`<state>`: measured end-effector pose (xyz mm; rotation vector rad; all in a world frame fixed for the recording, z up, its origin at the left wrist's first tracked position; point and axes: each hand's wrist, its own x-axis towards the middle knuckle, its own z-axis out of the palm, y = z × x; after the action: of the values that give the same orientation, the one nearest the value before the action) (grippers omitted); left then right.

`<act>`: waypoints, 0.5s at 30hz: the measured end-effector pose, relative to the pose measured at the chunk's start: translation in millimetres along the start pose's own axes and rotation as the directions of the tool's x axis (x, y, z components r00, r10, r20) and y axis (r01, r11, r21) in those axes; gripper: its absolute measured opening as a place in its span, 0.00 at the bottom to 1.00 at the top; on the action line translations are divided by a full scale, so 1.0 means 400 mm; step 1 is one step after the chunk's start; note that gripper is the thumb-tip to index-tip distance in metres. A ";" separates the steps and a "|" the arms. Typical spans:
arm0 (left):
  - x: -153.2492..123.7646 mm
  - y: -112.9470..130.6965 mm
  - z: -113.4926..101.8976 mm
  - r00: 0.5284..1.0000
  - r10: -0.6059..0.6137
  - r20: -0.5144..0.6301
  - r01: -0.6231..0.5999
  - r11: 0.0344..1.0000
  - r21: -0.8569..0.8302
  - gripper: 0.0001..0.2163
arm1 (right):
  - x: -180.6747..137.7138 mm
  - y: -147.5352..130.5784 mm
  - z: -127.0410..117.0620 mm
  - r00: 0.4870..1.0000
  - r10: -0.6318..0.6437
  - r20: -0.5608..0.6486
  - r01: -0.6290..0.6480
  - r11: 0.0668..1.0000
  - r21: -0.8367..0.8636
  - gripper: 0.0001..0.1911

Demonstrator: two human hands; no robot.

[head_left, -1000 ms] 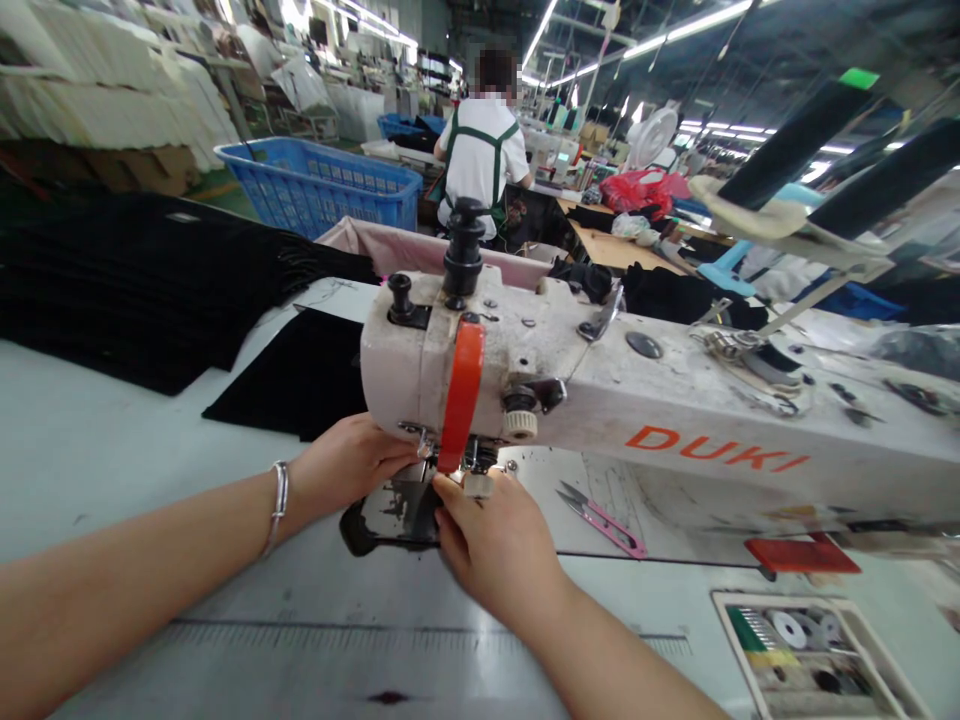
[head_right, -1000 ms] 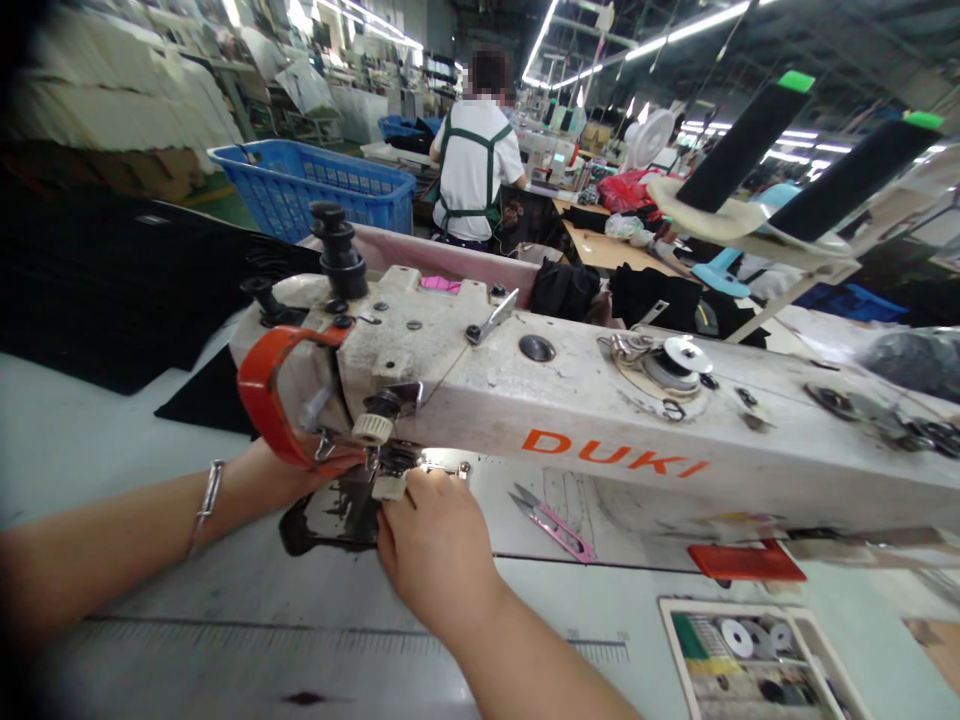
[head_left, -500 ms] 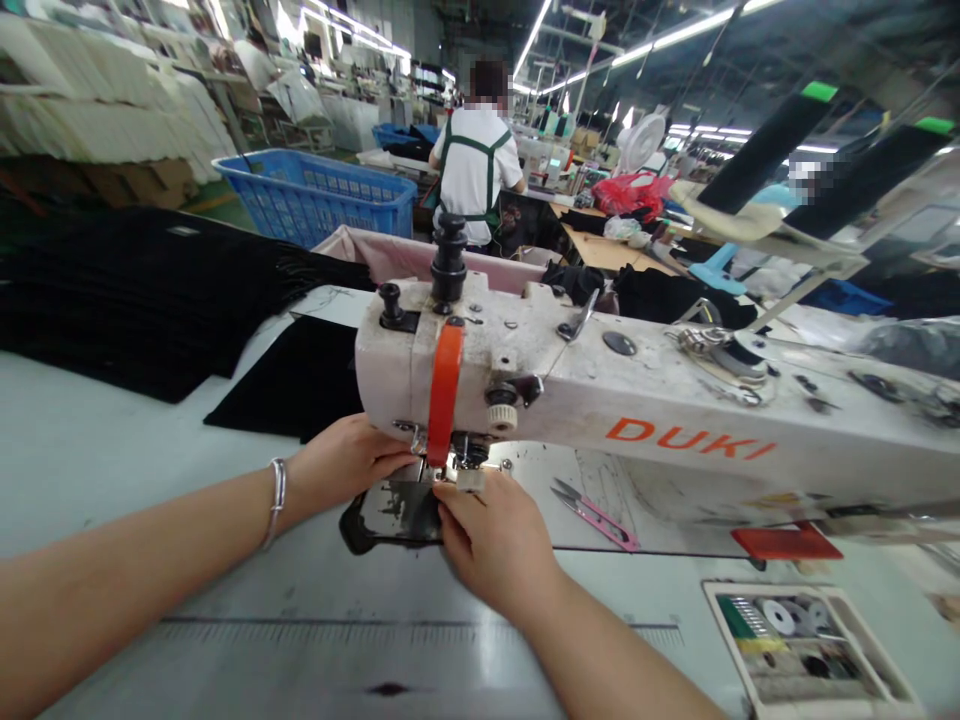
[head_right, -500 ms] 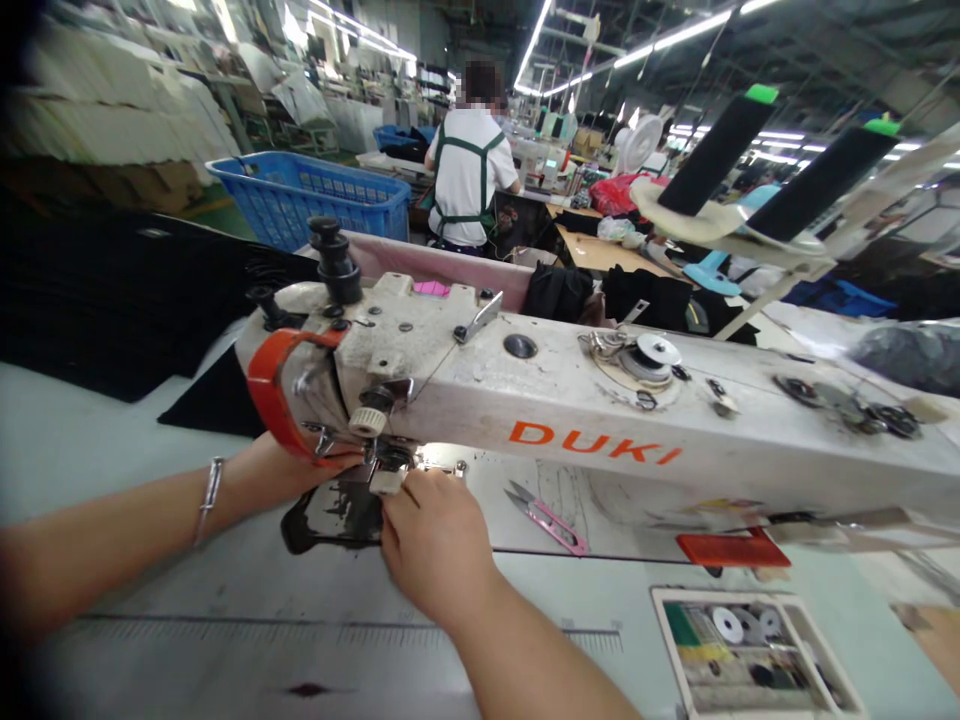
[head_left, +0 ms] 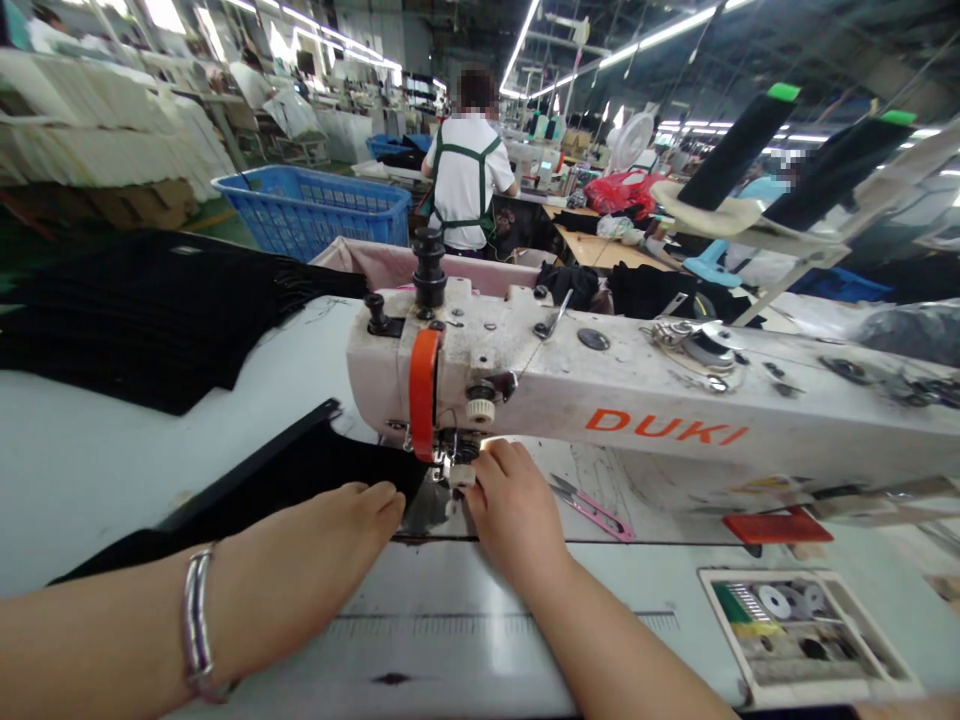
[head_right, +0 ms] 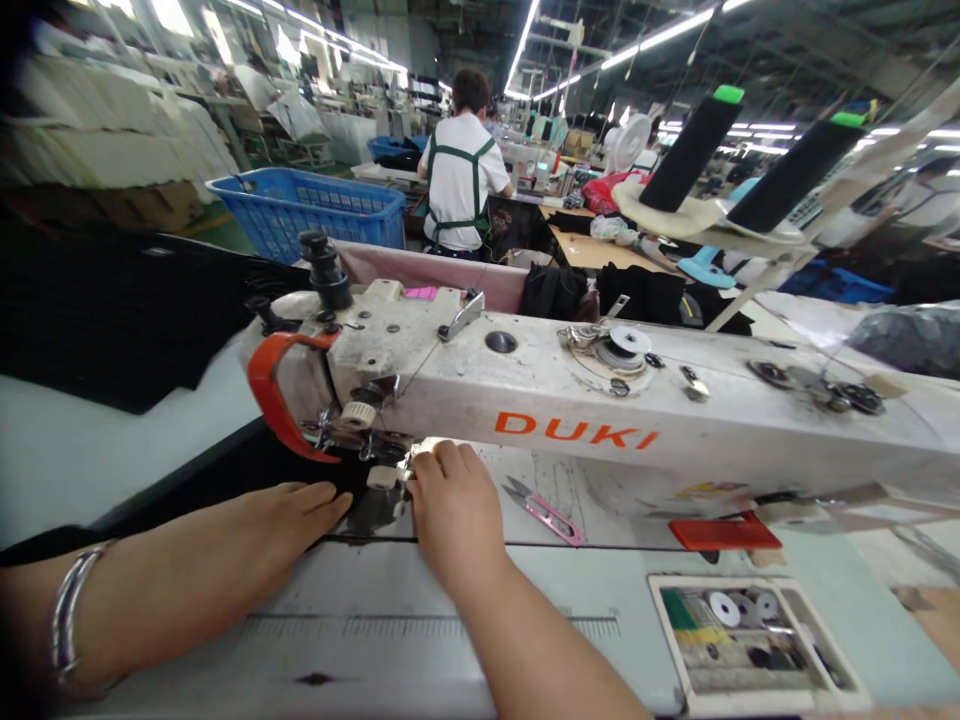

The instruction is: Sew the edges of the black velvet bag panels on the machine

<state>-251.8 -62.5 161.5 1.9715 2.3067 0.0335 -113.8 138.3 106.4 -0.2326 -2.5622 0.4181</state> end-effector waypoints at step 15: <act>0.016 -0.007 0.100 0.961 0.150 -0.233 -0.105 0.975 0.197 0.22 | -0.035 -0.035 -0.021 0.942 -0.298 0.153 0.266 0.943 0.201 0.14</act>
<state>-251.6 -58.8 121.2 2.3281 2.4018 0.0851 -98.6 123.8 111.2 0.2498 -2.6599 0.5749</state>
